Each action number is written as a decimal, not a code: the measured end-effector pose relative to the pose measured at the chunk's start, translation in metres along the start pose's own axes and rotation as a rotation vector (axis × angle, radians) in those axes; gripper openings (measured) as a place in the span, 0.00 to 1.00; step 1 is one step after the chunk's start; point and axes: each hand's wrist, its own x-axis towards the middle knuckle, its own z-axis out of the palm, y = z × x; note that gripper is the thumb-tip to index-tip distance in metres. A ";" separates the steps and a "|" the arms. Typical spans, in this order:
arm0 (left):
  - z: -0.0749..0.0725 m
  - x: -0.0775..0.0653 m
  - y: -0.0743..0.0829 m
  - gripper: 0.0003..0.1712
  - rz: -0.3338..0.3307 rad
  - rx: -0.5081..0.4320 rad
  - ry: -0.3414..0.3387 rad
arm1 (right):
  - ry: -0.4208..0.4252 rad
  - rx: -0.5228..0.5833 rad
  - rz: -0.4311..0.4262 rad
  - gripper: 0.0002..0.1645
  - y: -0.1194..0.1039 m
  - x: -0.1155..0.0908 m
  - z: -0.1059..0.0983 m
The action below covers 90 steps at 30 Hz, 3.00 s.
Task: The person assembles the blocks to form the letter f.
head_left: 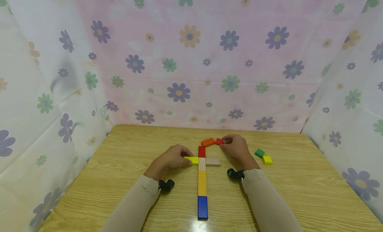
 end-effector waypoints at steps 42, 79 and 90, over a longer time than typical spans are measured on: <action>-0.001 -0.002 0.004 0.09 -0.022 0.000 0.008 | -0.013 0.001 -0.017 0.20 0.001 0.000 -0.001; -0.001 -0.002 0.002 0.09 -0.010 -0.012 0.011 | 0.007 -0.048 -0.023 0.21 0.000 0.002 0.000; -0.001 -0.001 0.001 0.09 -0.001 0.000 0.007 | 0.002 -0.043 -0.019 0.21 0.001 0.003 0.000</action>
